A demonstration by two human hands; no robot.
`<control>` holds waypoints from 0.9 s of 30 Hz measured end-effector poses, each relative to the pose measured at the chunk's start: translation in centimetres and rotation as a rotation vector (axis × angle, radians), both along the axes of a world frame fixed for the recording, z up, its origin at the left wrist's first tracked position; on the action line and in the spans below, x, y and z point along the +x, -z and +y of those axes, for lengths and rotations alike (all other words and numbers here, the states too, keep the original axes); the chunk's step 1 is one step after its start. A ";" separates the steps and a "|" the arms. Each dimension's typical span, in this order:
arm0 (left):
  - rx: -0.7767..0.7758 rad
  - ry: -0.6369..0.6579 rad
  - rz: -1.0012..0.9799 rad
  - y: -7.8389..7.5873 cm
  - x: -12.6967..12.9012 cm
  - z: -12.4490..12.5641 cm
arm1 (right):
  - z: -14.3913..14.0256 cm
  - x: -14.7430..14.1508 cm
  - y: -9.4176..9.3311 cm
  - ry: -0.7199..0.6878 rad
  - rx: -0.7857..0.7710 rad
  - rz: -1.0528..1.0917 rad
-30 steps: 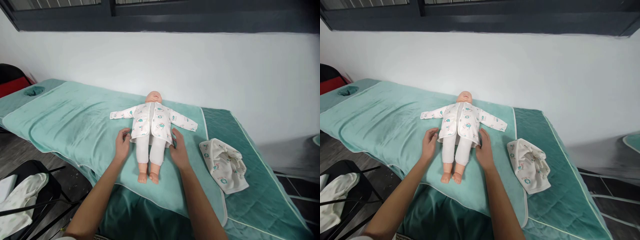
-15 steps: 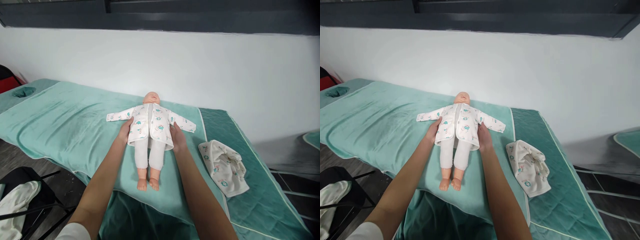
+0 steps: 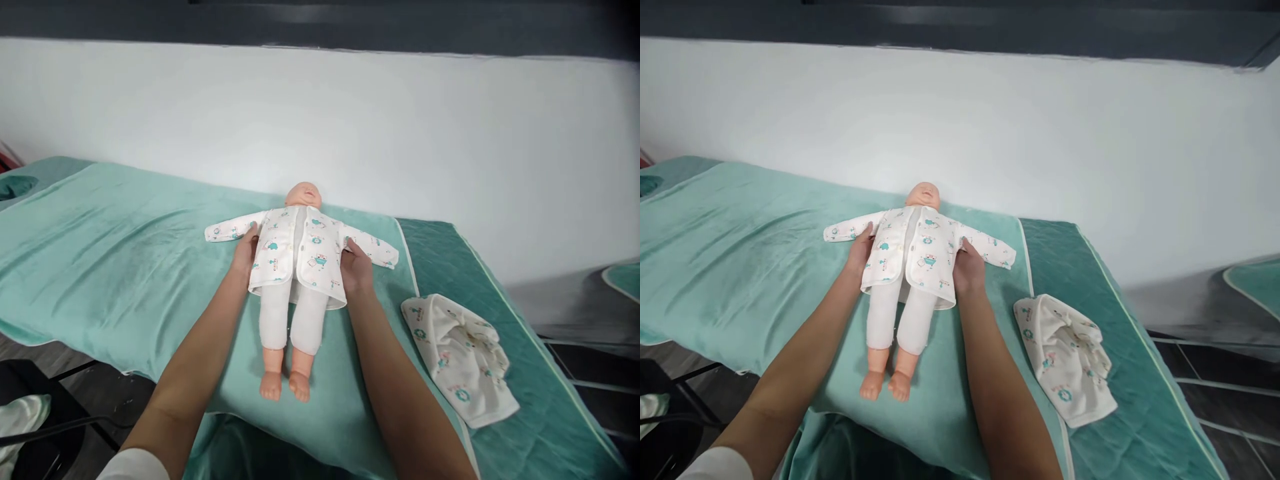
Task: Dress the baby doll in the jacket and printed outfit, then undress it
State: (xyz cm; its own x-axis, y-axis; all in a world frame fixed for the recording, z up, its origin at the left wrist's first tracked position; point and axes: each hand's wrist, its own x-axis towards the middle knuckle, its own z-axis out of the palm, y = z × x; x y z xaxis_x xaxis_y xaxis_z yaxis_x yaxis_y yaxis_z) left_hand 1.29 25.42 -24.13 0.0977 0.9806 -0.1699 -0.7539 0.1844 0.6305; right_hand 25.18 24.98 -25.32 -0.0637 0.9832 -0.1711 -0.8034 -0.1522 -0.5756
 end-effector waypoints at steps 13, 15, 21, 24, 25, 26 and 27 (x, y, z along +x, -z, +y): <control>0.038 -0.562 0.081 0.5 -8.6 3.2 | 2.8 9.8 2.6 0.419 -0.079 -0.078; 0.020 -0.593 0.078 0.5 -9.0 3.4 | 3.4 10.4 3.2 0.416 -0.051 -0.129; 0.013 -0.658 0.088 0.2 -10.1 3.5 | 4.0 11.7 3.8 0.477 -0.067 -0.160; 0.023 -0.705 0.150 0.2 -10.3 3.5 | 3.9 12.0 3.6 0.507 -0.048 -0.218; 0.034 -0.724 0.193 0.3 -10.3 3.4 | 3.9 12.0 3.6 0.518 -0.036 -0.230; 0.039 -0.748 0.236 0.4 -10.3 3.3 | 3.9 12.1 3.6 0.530 -0.023 -0.238; 0.041 -0.774 0.262 0.5 -10.2 3.2 | 3.8 12.1 3.7 0.543 -0.008 -0.248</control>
